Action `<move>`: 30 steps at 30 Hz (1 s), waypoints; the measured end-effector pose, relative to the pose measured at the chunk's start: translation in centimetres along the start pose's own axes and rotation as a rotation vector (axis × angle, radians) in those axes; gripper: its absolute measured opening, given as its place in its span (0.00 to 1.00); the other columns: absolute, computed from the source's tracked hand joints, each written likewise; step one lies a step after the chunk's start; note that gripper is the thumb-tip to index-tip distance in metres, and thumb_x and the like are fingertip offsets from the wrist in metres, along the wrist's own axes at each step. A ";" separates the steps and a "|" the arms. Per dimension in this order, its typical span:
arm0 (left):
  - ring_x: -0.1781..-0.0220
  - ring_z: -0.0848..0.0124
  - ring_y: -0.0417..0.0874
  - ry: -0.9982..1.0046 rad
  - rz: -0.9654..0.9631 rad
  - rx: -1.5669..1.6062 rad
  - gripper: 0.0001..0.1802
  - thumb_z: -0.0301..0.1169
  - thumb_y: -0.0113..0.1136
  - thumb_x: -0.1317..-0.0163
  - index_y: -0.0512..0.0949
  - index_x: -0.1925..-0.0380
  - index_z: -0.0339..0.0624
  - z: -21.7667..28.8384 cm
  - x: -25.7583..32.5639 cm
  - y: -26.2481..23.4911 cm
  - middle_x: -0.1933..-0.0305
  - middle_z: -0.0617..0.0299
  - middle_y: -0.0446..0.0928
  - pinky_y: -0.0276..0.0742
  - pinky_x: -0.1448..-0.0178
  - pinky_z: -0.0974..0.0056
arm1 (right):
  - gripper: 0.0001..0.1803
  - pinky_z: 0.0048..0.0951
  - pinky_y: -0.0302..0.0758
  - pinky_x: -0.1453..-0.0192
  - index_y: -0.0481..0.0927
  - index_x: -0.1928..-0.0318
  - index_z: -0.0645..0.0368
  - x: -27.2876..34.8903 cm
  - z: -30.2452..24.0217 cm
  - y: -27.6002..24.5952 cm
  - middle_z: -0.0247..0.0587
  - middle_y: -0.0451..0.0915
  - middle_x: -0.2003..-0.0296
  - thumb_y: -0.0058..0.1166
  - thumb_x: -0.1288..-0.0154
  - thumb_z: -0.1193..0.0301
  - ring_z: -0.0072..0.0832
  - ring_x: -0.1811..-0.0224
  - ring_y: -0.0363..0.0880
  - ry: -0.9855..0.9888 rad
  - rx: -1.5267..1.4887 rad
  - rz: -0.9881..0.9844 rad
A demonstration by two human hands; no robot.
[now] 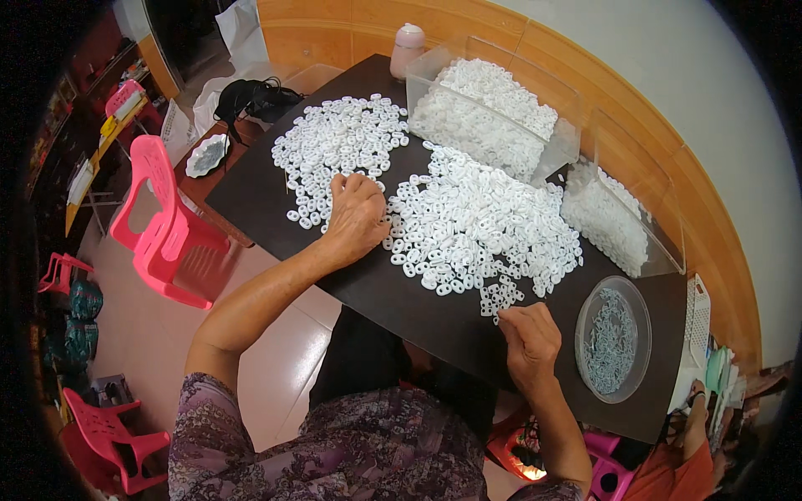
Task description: Hand-assembling small white plastic ring components by inserting a center piece into them.
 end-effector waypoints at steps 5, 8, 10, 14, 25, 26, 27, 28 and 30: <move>0.56 0.57 0.69 -0.068 0.043 -0.140 0.04 0.25 0.58 0.61 0.77 0.84 0.34 -2.6 -0.7 -0.9 0.69 0.53 0.74 0.56 0.46 0.47 | 0.10 0.28 0.70 0.71 0.79 0.68 0.64 -0.1 0.0 0.2 0.42 0.78 0.74 0.60 0.53 0.87 0.35 0.74 0.74 -0.014 -0.004 0.000; 0.50 0.55 0.69 -0.061 0.076 -0.330 0.07 0.28 0.60 0.57 0.79 0.76 0.37 -6.0 -2.0 -2.2 0.60 0.52 0.75 0.56 0.44 0.44 | 0.10 0.29 0.69 0.71 0.79 0.68 0.64 -0.2 0.0 0.3 0.42 0.78 0.74 0.60 0.53 0.87 0.35 0.74 0.74 -0.015 -0.008 -0.008; 0.47 0.54 0.68 -0.049 0.112 -0.350 0.11 0.30 0.61 0.54 0.79 0.69 0.40 -6.7 -2.0 -3.5 0.55 0.51 0.74 0.55 0.43 0.44 | 0.10 0.29 0.69 0.71 0.79 0.68 0.64 -0.4 0.2 0.4 0.42 0.78 0.74 0.60 0.53 0.86 0.35 0.74 0.74 -0.014 -0.014 -0.013; 0.40 0.51 0.65 -0.012 0.082 -0.306 0.22 0.37 0.64 0.49 0.75 0.52 0.49 -5.3 0.2 -5.4 0.42 0.49 0.68 0.54 0.42 0.42 | 0.10 0.29 0.69 0.71 0.79 0.68 0.64 -0.3 0.1 -0.1 0.42 0.78 0.74 0.60 0.53 0.86 0.35 0.74 0.74 -0.004 0.002 -0.006; 0.29 0.48 0.53 0.063 -0.117 -0.223 0.26 0.42 0.68 0.53 0.77 0.51 0.56 -2.5 3.7 -3.5 0.32 0.49 0.57 0.50 0.36 0.40 | 0.09 0.28 0.68 0.73 0.80 0.68 0.64 -0.8 -0.2 1.0 0.42 0.78 0.74 0.60 0.53 0.86 0.34 0.75 0.73 -0.043 -0.030 -0.006; 0.29 0.48 0.53 0.064 -0.114 -0.223 0.26 0.42 0.68 0.53 0.77 0.51 0.56 -2.7 3.5 -3.3 0.32 0.49 0.57 0.50 0.36 0.40 | 0.10 0.28 0.68 0.73 0.80 0.68 0.64 -0.8 0.0 0.9 0.42 0.78 0.74 0.60 0.53 0.86 0.34 0.75 0.73 -0.042 -0.026 -0.007; 0.30 0.48 0.53 0.061 -0.115 -0.233 0.26 0.41 0.68 0.53 0.77 0.51 0.57 -2.9 3.4 -3.2 0.32 0.49 0.57 0.50 0.36 0.41 | 0.10 0.28 0.68 0.73 0.80 0.68 0.65 -0.8 0.1 0.9 0.42 0.78 0.74 0.60 0.53 0.86 0.34 0.75 0.73 -0.041 -0.023 -0.009; 0.30 0.49 0.53 0.058 -0.117 -0.244 0.25 0.40 0.68 0.53 0.77 0.51 0.57 -3.1 3.3 -3.1 0.32 0.49 0.58 0.50 0.36 0.41 | 0.10 0.28 0.68 0.73 0.80 0.68 0.65 -0.8 0.1 0.8 0.42 0.78 0.74 0.60 0.53 0.86 0.34 0.75 0.73 -0.043 -0.023 -0.009; 0.30 0.49 0.53 0.056 -0.113 -0.246 0.25 0.40 0.68 0.52 0.77 0.51 0.57 -3.2 3.0 -2.7 0.32 0.50 0.58 0.50 0.36 0.41 | 0.10 0.28 0.69 0.73 0.80 0.68 0.64 -0.8 0.3 0.8 0.41 0.78 0.75 0.59 0.53 0.87 0.34 0.75 0.73 -0.033 -0.011 -0.010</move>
Point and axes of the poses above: each hand's wrist, its own x-axis away from the middle knuckle, its own y-axis out of the palm, z = x × y, the point moved 4 cm from there along -x, towards the middle knuckle
